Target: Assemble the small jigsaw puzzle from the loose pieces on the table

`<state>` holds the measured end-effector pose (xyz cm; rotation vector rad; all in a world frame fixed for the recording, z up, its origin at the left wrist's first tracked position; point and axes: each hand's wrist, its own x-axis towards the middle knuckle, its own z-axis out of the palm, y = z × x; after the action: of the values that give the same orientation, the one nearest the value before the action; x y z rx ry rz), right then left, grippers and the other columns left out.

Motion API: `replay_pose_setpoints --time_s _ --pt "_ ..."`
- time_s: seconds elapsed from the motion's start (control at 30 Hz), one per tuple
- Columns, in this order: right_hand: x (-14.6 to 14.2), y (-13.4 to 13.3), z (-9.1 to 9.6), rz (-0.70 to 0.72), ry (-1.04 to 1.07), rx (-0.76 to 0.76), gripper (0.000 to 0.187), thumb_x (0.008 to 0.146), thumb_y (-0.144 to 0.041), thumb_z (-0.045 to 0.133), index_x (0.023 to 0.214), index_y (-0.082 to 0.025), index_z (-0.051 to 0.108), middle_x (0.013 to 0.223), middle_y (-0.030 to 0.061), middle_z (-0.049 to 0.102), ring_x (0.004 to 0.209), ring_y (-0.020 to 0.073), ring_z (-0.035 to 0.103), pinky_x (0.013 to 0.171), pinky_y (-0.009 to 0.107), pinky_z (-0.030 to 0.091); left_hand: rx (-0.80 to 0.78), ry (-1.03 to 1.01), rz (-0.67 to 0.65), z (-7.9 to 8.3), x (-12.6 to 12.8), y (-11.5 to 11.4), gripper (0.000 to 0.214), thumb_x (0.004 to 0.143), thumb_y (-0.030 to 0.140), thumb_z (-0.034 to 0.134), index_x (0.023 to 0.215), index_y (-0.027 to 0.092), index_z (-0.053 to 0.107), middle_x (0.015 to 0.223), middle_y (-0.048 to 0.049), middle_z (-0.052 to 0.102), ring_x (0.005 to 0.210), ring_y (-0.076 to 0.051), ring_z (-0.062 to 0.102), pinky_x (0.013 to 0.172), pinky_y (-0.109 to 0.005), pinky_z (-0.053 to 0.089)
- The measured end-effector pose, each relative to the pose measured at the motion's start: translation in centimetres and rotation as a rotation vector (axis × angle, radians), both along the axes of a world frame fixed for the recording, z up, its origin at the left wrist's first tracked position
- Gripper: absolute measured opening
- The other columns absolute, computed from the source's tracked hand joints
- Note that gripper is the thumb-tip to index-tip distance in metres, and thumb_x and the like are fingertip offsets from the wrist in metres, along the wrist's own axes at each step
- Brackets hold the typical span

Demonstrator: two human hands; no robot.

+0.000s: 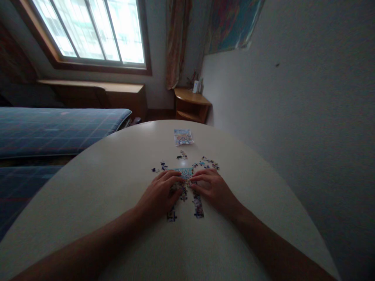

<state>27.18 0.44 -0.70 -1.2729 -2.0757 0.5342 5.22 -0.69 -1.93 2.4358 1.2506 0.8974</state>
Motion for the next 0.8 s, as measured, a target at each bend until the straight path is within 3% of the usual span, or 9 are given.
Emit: replay_pose_setpoints --time_s 0.8 --pt "-0.16 -0.1 0.31 -0.018 0.005 -0.006 0.015 0.08 -0.027 0.076 0.095 -0.027 0.075 0.102 0.0034 0.071 0.104 0.0224 0.06 0.098 0.043 0.041 -0.029 0.016 0.004 0.08 0.0 -0.02 0.022 0.089 0.021 0.06 0.11 0.024 0.064 0.127 -0.0039 0.062 0.121 -0.024 0.053 0.105 -0.048 0.044"
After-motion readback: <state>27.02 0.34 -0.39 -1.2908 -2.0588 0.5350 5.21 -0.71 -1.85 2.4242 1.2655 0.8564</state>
